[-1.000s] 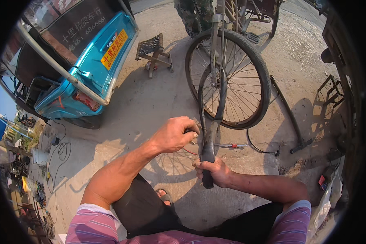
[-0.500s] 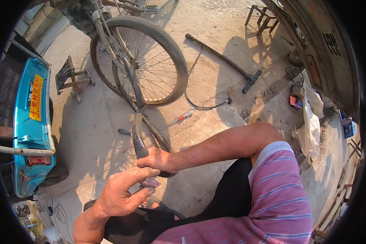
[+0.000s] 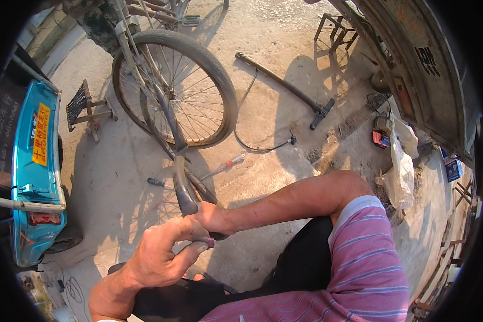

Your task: The person applies a patch to a bicycle inner tube, presses it down, and then uses a screwdriver to insert the tube into the tire. The person then works to seat the tire onto the wheel rim.

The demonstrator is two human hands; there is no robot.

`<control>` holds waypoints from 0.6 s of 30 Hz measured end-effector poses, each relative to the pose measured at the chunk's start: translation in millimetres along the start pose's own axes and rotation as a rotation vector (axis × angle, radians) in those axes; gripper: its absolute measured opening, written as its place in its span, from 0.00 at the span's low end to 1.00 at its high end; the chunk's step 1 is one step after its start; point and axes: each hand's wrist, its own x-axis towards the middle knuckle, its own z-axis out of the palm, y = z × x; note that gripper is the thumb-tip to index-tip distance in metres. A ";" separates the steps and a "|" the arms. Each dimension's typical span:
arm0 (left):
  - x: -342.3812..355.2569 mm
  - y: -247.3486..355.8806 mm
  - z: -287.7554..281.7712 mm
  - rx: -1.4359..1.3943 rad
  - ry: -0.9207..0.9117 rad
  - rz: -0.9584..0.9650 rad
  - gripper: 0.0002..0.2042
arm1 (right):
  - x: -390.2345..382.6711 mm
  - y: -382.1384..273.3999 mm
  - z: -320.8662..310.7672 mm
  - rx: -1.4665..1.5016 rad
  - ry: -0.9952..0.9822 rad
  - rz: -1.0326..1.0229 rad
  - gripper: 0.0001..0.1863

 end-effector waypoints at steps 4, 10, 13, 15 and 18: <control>2.1 -3.0 -0.9 0.121 -0.008 -0.010 0.08 | 5.8 -1.6 0.6 -0.040 -0.041 -0.005 0.17; 7.1 -14.8 -1.3 0.379 -0.040 0.323 0.09 | 0.4 -10.5 1.4 -0.205 -0.080 -0.106 0.16; 4.5 -14.4 -4.0 0.419 -0.026 0.345 0.10 | -0.5 -10.4 3.4 -0.125 -0.051 -0.044 0.16; 2.7 -13.0 -7.0 0.440 -0.028 0.343 0.11 | 4.6 -5.5 2.5 -0.126 -0.068 -0.071 0.19; 1.9 -12.1 -9.8 0.438 -0.012 0.348 0.10 | 19.6 10.1 0.8 -0.187 0.041 0.103 0.28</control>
